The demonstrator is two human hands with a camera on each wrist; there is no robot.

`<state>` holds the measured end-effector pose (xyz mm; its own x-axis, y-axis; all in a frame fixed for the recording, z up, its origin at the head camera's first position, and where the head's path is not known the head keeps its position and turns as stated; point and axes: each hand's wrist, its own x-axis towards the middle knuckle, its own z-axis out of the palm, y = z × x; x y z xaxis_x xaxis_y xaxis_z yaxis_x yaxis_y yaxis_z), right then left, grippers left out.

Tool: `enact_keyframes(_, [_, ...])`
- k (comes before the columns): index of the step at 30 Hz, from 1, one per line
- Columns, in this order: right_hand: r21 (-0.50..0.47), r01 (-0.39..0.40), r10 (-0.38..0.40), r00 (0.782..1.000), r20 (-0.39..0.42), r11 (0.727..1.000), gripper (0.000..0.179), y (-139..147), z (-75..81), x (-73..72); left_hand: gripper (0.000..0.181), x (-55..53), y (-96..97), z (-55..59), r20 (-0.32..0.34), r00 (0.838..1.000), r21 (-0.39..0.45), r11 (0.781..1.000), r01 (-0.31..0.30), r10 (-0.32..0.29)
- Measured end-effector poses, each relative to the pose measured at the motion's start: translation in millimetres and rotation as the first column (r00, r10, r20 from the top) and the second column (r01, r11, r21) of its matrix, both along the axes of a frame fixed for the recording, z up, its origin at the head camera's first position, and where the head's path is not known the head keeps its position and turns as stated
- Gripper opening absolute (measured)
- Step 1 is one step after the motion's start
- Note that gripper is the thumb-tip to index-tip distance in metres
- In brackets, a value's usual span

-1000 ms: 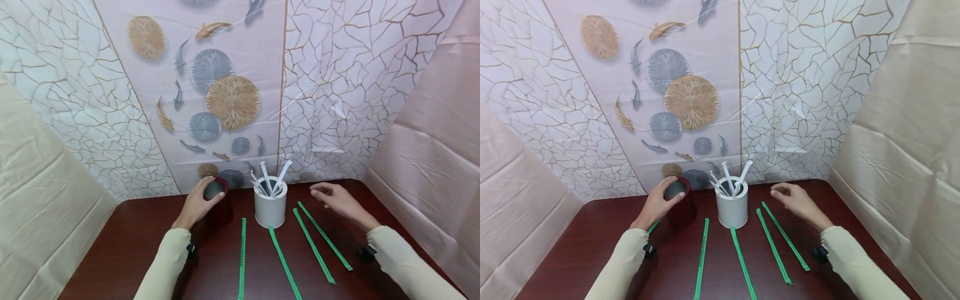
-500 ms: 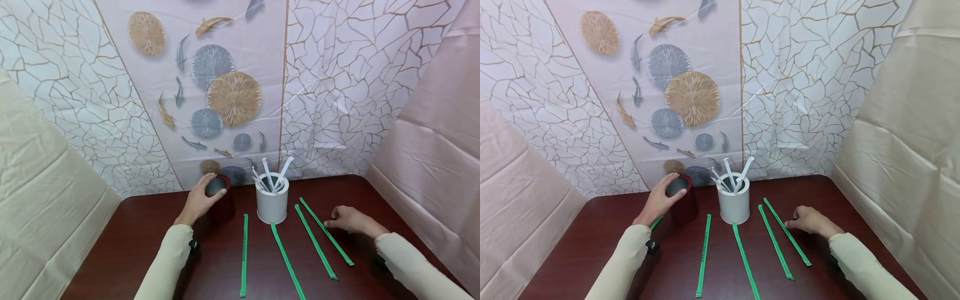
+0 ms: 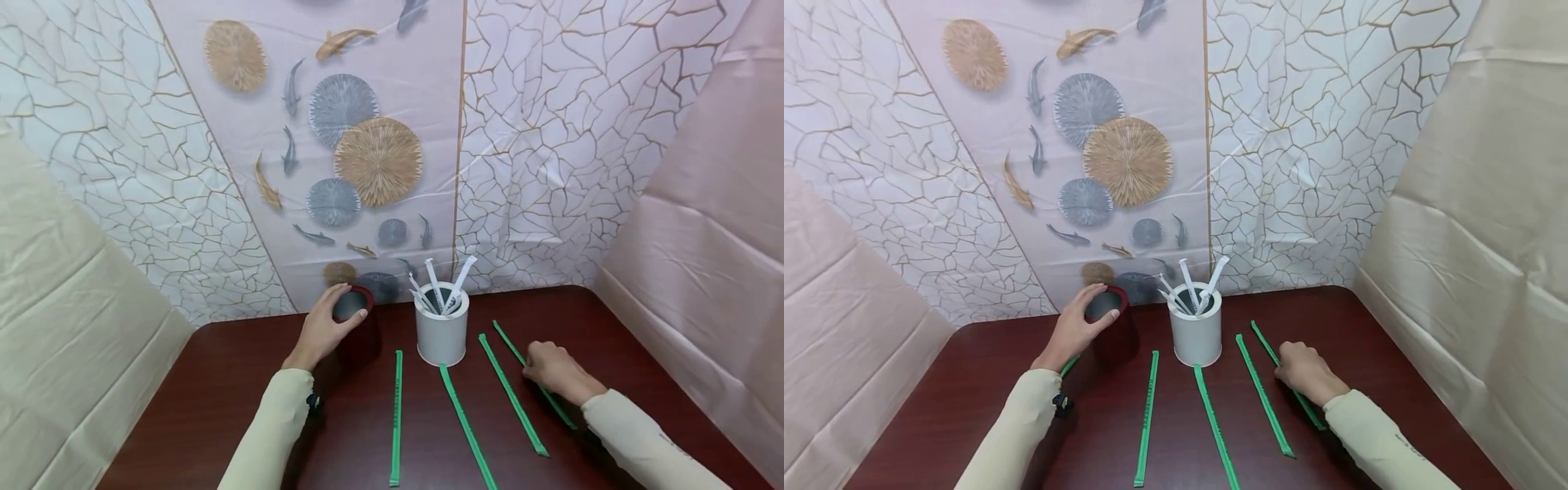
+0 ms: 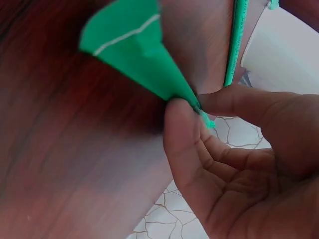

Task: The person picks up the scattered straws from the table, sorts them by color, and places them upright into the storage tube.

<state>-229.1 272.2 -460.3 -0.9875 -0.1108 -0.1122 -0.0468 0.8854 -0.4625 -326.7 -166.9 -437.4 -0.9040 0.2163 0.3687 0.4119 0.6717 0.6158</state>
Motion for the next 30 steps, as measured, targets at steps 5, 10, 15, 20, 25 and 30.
enact_keyframes(5, [-0.079,0.074,-0.069,0.996,0.065,0.994,0.052,-2,-4.7,-2.5,0.075,0.5,0.1,-1.9,0.019,1.000,-0.011,1.000,-0.001,0.001])
enact_keyframes(10, [-0.267,0.084,-0.074,0.996,0.045,0.960,0.020,-5,17.2,-0.4,0.075,-1.4,0.6,-2.3,0.026,1.000,-0.015,1.000,-0.006,0.006])
enact_keyframes(15, [-0.443,-0.037,-0.033,0.988,-0.150,0.896,0.029,-18,60.5,-0.6,0.076,-3.4,1.3,0.2,0.021,1.000,-0.013,1.000,-0.008,0.008])
enact_keyframes(20, [-0.559,-0.179,0.009,0.956,-0.293,0.810,0.056,-41,105.6,-4.7,0.075,-0.9,-0.9,0.2,0.020,1.000,-0.010,1.000,-0.014,0.014])
enact_keyframes(25, [-0.575,-0.235,-0.005,0.924,-0.383,0.784,0.034,-71,150.8,-7.0,0.075,1.3,-1.6,-0.2,0.014,1.000,-0.008,1.000,-0.014,0.014])
enact_keyframes(30, [-0.573,-0.297,-0.046,0.861,-0.507,0.764,0.027,-108,183.4,-19.2,0.075,1.6,-1.1,2.2,0.016,1.000,-0.006,1.000,-0.018,0.018])
